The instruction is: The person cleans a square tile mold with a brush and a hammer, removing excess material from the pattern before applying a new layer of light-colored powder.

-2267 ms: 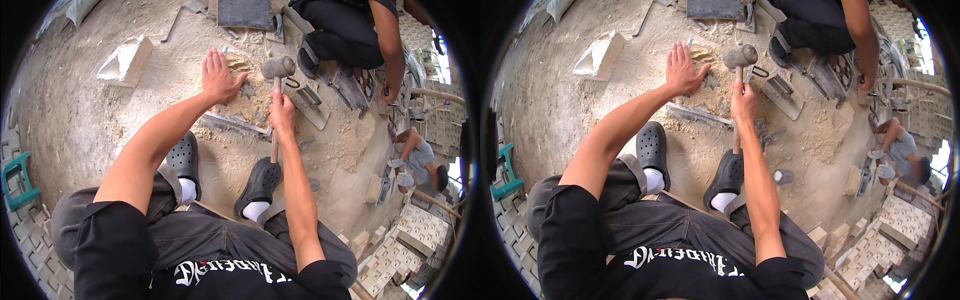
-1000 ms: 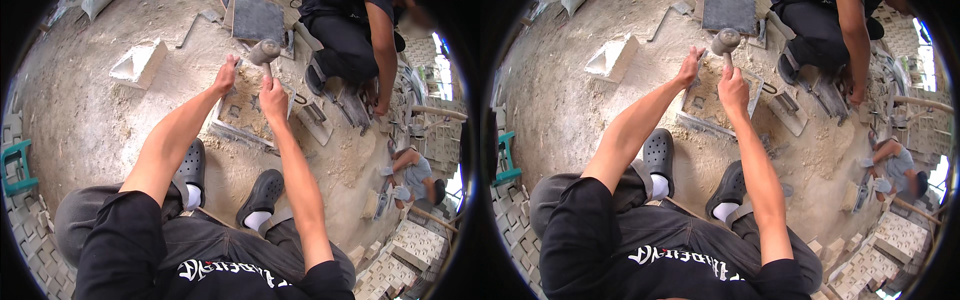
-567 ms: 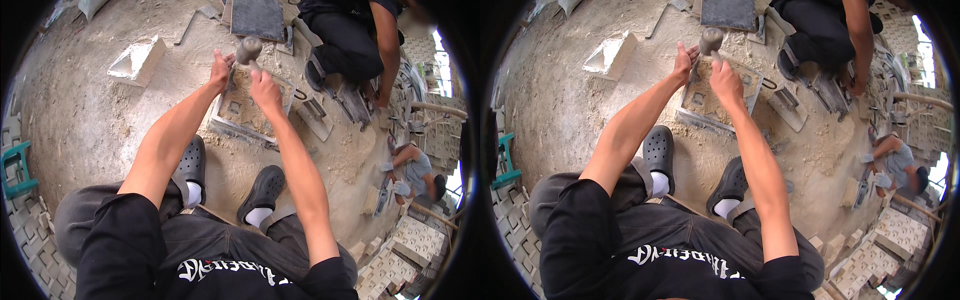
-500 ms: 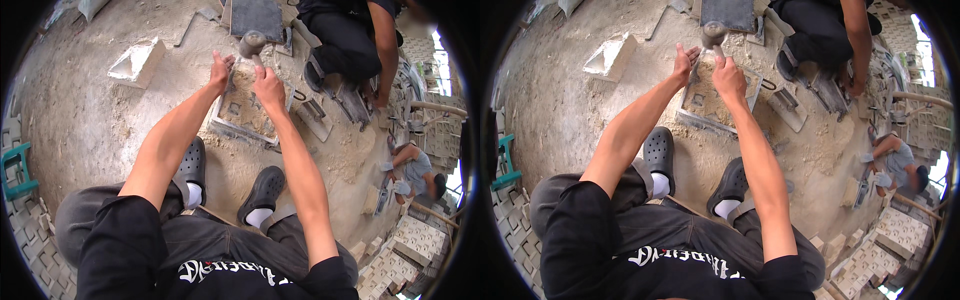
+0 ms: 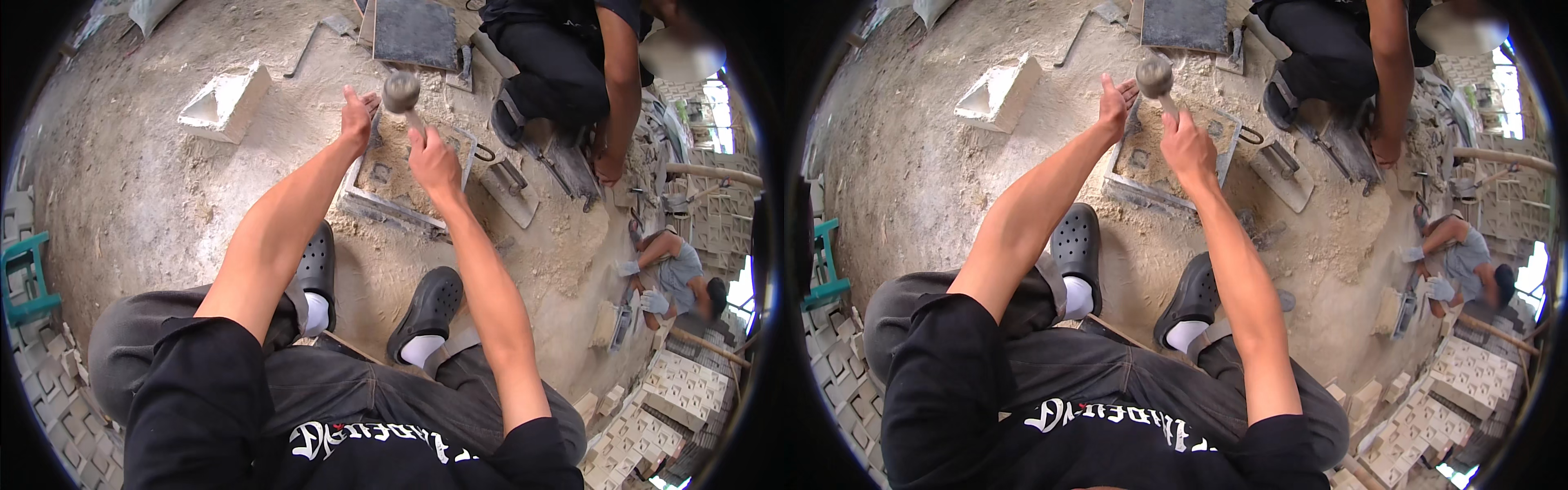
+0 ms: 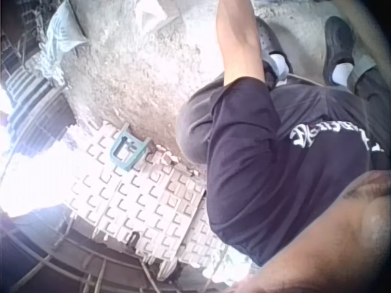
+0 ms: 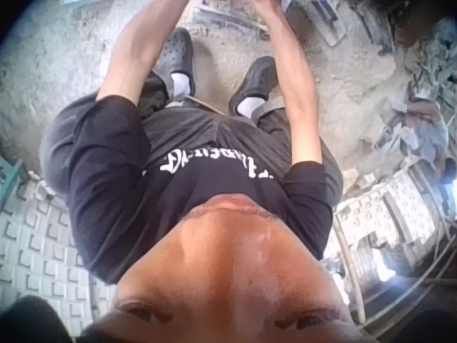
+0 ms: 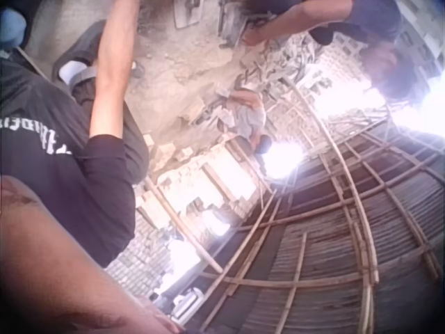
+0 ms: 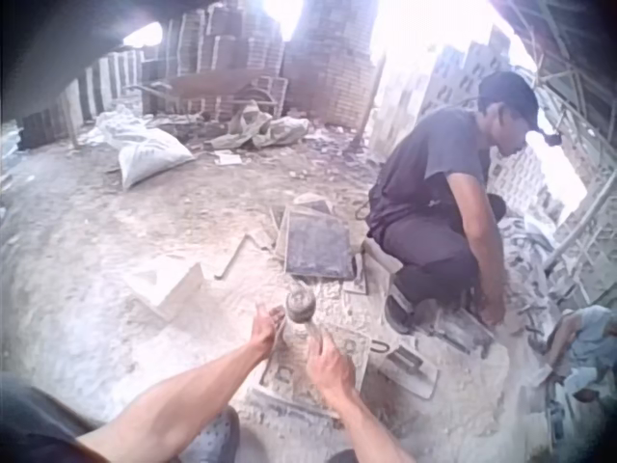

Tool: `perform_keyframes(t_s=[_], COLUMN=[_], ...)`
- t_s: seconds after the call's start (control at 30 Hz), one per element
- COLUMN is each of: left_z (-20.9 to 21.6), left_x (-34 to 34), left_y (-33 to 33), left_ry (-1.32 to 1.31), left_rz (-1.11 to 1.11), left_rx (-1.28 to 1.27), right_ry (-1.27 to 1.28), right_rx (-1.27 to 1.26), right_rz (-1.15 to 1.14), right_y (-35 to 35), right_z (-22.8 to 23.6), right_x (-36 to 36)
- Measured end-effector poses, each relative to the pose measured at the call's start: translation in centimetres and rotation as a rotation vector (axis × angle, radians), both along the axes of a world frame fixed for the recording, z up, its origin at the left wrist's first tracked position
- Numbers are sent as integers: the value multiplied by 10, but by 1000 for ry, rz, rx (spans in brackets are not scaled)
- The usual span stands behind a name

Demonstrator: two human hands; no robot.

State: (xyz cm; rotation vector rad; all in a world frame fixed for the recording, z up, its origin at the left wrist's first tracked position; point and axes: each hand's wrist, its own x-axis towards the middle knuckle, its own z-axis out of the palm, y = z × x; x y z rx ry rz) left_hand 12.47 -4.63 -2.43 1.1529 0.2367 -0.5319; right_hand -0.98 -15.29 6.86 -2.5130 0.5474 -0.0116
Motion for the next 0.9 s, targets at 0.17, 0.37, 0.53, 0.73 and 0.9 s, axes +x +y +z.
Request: perform_keyframes(t_s=[0.17, 0.37, 0.53, 0.73, 0.9], left_z=[9, 1, 10, 6, 5], left_x=[-11, -17, -17, -27, -30], left_y=[-11, 6, 6, -2, 10], left_ry=[-14, 22, 114, -116, -303], left_rz=[-9, 58, 91, 6, -125], left_rx=[-24, -53, -87, 133, 471], right_ry=[-99, -95, 4, -172, -41], right_rx=[56, 16, 111, 7, 35], right_rz=[-117, -15, -114, -122, -156], right_y=[-3, 13, 14, -22, -26], right_z=[-16, -1, -7, -21, -1], right_x=[0, 8, 4, -4, -1])
